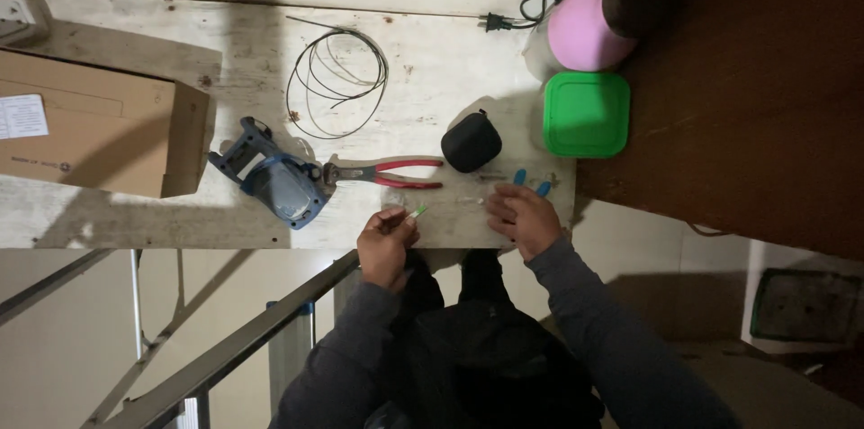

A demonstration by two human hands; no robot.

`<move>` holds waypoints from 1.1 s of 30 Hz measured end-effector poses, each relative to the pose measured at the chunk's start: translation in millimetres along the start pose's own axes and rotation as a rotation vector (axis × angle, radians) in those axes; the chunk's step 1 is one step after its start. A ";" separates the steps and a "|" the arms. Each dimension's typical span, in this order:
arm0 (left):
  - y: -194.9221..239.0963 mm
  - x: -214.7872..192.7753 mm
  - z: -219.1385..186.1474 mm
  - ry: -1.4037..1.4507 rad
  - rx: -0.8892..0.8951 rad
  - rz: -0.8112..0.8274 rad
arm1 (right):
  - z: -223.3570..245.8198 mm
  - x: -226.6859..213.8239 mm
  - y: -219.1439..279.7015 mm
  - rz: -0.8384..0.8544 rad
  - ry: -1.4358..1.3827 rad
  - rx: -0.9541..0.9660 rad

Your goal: The person removes a fiber optic stripper from a bag and uses it to strip the outer jacket from a cable. They then clean the fiber with a wipe and insert it into a mechanical connector.

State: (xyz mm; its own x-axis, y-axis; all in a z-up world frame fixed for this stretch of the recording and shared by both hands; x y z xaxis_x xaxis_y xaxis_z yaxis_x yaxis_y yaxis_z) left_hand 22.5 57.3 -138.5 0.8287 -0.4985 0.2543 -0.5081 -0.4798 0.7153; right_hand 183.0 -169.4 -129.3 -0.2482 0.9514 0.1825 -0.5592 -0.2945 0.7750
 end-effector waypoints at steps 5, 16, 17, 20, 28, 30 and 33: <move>-9.8 -6.0 3.3 -0.033 0.074 0.013 | 18.8 -8.4 31.9 -0.103 0.291 -0.074; 19.8 47.6 -46.2 -1.190 0.803 0.006 | 62.7 -11.4 73.7 -0.162 0.887 -0.298; 21.0 49.8 -49.7 -1.188 0.804 0.009 | 58.4 -18.5 72.0 -0.166 0.888 -0.298; 41.4 64.1 -66.1 -1.318 0.981 0.001 | 60.7 -30.9 79.7 -0.190 0.971 -0.502; 82.1 25.4 -111.8 -1.123 1.198 -0.068 | 46.2 -66.1 85.0 -0.247 1.053 -0.307; 76.9 -3.3 -105.8 -1.120 1.022 -0.095 | 40.4 -83.6 80.9 -0.236 1.061 -0.435; 77.5 -46.7 -88.2 -1.116 0.731 -0.142 | 57.6 -87.0 87.0 -0.237 1.091 -0.552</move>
State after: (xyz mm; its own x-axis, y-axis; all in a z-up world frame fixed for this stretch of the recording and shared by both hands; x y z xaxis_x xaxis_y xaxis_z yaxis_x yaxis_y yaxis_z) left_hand -34.9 107.1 -37.5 0.4289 -0.5630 -0.7064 -0.7326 -0.6743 0.0927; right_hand 201.5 -272.6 -42.9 -0.4749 0.4924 -0.7294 -0.8719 -0.3757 0.3140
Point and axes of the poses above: each hand's wrist, its own y-axis away from the middle knuckle, its own x-axis out of the palm, z = x × y, the point moved 10 cm from there along -y, towards the middle knuckle
